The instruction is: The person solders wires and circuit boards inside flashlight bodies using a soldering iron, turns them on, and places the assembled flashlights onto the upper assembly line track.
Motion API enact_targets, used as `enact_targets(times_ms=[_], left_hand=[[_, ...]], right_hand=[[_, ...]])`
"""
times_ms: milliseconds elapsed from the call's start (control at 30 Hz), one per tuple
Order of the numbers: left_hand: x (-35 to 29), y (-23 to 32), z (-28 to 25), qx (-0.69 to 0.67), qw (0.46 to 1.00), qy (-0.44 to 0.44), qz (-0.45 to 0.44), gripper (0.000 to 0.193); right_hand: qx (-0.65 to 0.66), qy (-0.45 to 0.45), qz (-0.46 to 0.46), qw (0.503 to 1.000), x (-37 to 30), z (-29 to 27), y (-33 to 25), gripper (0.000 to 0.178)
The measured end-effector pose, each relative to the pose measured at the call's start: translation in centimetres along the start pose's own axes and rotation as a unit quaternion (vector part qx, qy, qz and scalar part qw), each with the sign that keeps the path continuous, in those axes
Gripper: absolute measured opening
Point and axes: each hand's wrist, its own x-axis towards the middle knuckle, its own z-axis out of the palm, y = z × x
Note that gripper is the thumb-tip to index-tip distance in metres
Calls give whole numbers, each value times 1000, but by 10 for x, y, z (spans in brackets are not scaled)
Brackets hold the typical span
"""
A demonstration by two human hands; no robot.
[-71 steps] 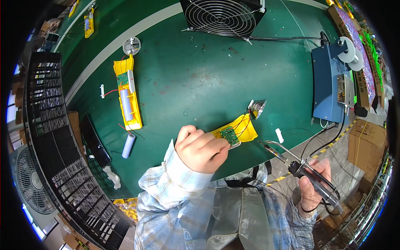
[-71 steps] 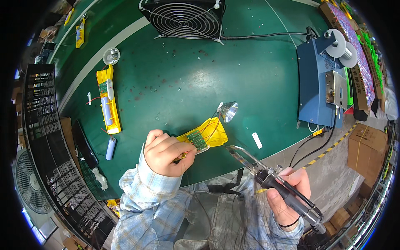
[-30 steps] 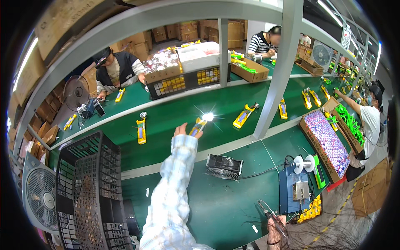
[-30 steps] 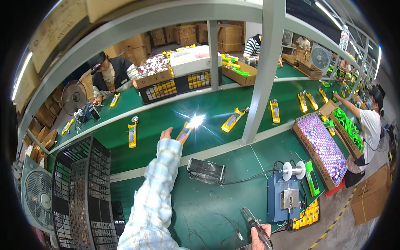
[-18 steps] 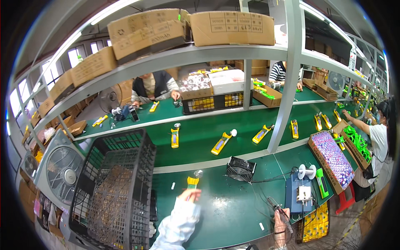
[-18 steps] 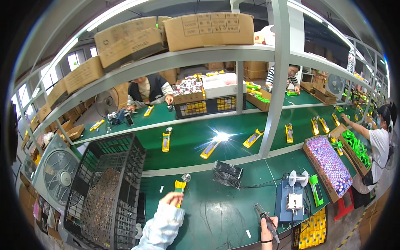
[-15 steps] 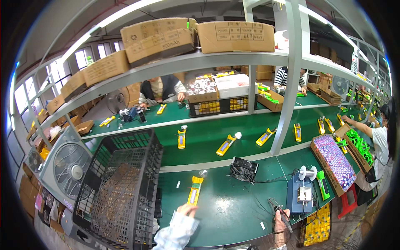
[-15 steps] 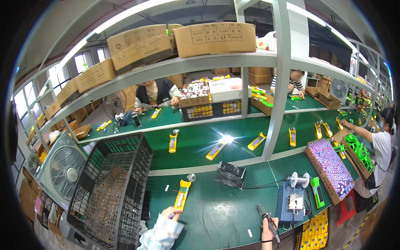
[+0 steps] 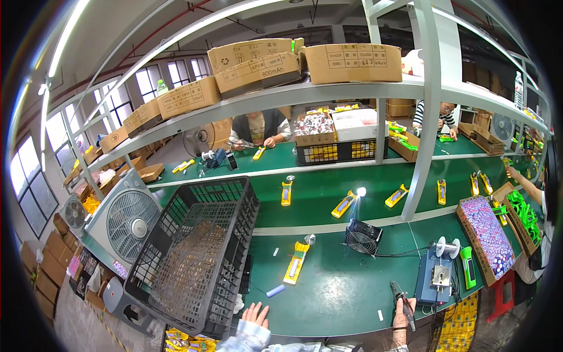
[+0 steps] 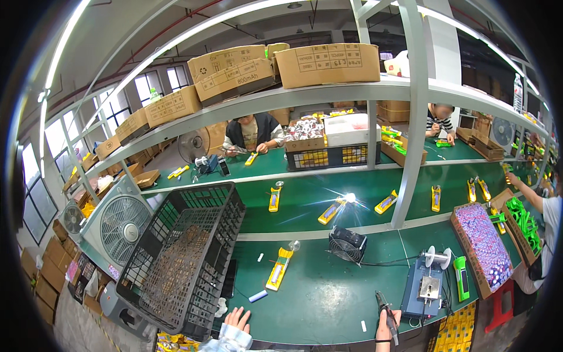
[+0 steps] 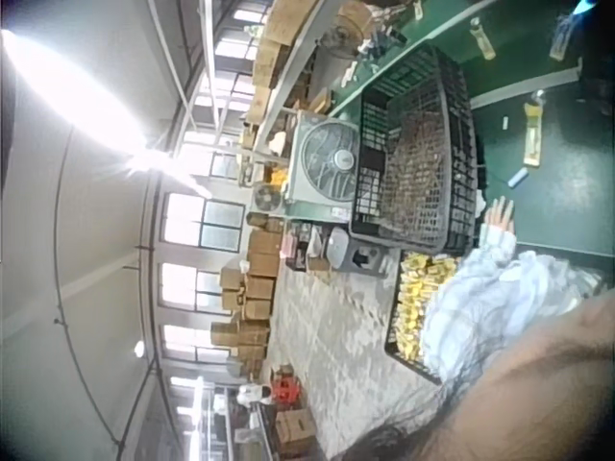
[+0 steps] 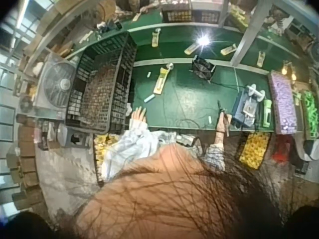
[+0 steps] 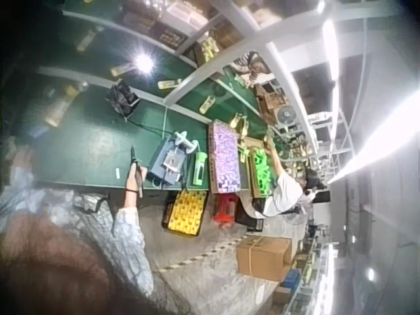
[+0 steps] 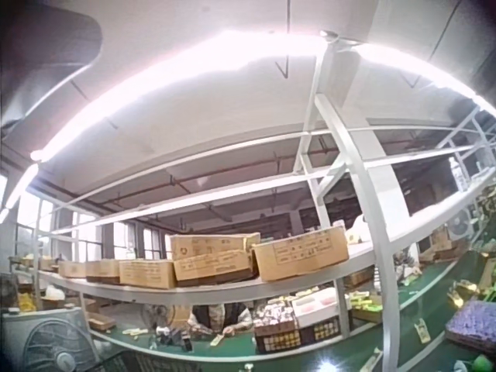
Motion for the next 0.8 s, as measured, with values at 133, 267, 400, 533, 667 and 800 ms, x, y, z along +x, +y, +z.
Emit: enact_targets(times_ms=[133,267,400,533,667,800], left_hand=[[1,-2,2,-38,999,-9,6,46],[-2,-17,19,-43,998,-4,35,41],[-29,-56,80,-172,985,19,2,49],[-29,-51,79,-200,979,24,-14,52],[-22,-41,68,-219,975,37,-18,52],[23,-4,26,-66,989,119,-58,24]], right_hand=[[37,-26,64,997,-1,-6,-8,23],[49,-15,96,994,-1,-6,-11,23],[34,1,66,997,0,-3,-24,22],[17,-4,79,997,-1,-4,-23,20],[19,-13,78,997,1,-5,-16,19],[104,7,98,990,4,0,-19,20]])
